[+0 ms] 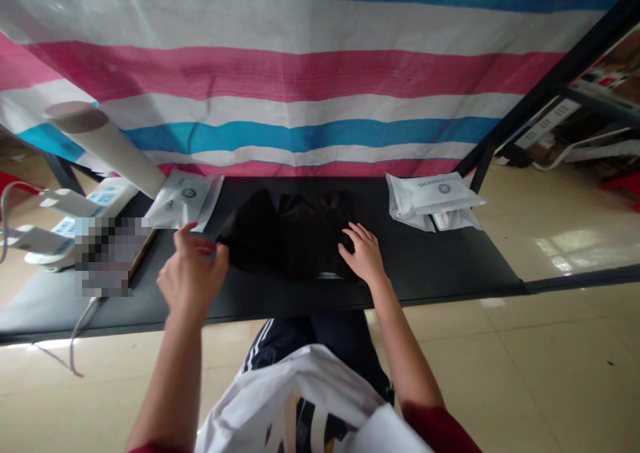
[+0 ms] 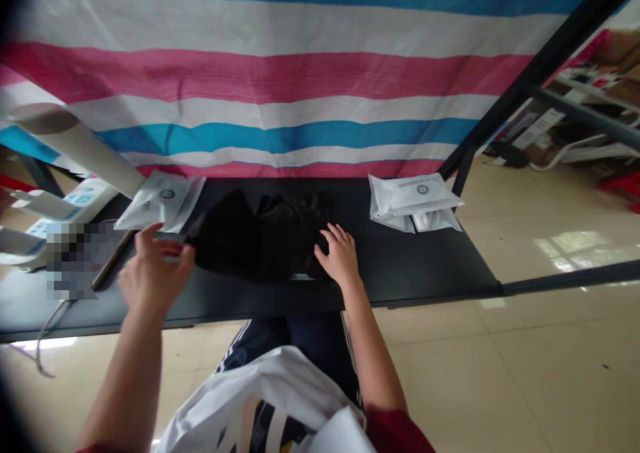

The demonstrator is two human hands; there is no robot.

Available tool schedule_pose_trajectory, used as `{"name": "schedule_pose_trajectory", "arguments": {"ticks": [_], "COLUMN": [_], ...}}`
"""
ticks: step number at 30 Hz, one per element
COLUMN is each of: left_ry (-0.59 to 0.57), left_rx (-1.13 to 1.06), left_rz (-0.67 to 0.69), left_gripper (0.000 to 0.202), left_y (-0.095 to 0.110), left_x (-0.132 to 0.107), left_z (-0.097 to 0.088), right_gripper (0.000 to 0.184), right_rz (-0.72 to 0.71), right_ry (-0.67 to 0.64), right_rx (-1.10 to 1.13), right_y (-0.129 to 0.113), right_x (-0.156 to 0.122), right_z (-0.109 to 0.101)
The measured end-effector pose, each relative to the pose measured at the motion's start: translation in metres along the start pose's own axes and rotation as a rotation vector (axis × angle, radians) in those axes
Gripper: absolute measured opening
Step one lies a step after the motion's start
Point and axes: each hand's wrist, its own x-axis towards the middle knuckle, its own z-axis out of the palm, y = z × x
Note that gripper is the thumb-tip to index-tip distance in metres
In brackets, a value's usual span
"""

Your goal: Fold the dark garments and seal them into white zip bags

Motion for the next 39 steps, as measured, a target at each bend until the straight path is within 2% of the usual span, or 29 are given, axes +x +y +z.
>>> {"name": "schedule_pose_trajectory", "arguments": {"ticks": [2, 3, 5, 7, 12, 16, 20, 28, 33, 35, 39], "left_ry": [0.055, 0.083, 0.112, 0.082, -0.062, -0.173, -0.232, -0.224, -0.21, -0.209, -0.207], "left_rx": [0.057, 0.067, 0.056, 0.021, -0.07, 0.022, 0.092, 0.109, 0.1, 0.094, 0.091], "left_rz": [-0.045, -0.025, 0.052, 0.158, 0.43, 0.515, 0.529, 0.546, 0.538, 0.537, 0.54], "left_gripper": [0.057, 0.052, 0.043, 0.041, 0.05, 0.066, 0.078, 0.078, 0.075, 0.074, 0.074], "left_y": [-0.034, -0.046, -0.059, -0.058, -0.033, -0.031, -0.042, -0.045, -0.045, -0.046, -0.048], "left_x": [-0.001, -0.004, -0.009, -0.013, -0.011, -0.007, -0.005, -0.006, -0.008, -0.008, -0.007], "left_z": [-0.014, -0.017, -0.014, -0.001, 0.045, 0.071, 0.077, 0.077, 0.078, 0.079, 0.082], "right_gripper": [0.041, 0.041, 0.041, 0.041, 0.044, 0.062, 0.073, 0.066, 0.06, 0.059, 0.066], "right_rz": [-0.003, -0.002, -0.001, 0.003, 0.03, -0.003, -0.035, -0.047, -0.009, 0.081, 0.355], "right_ry": [0.0, 0.002, 0.004, 0.003, -0.001, -0.068, -0.13, -0.125, -0.149, -0.138, -0.12], "right_rx": [0.01, 0.014, 0.019, 0.017, -0.035, -0.092, -0.124, -0.078, -0.176, -0.251, -0.401], "right_y": [0.001, 0.001, 0.001, 0.001, 0.002, 0.002, 0.003, 0.016, 0.047, 0.069, 0.123], "right_x": [0.0, 0.0, 0.0, 0.0, -0.003, -0.007, -0.01, -0.014, -0.037, -0.051, -0.079], "right_z": [0.001, 0.001, 0.002, 0.002, 0.0, -0.004, -0.008, -0.011, -0.029, -0.042, -0.072]}}
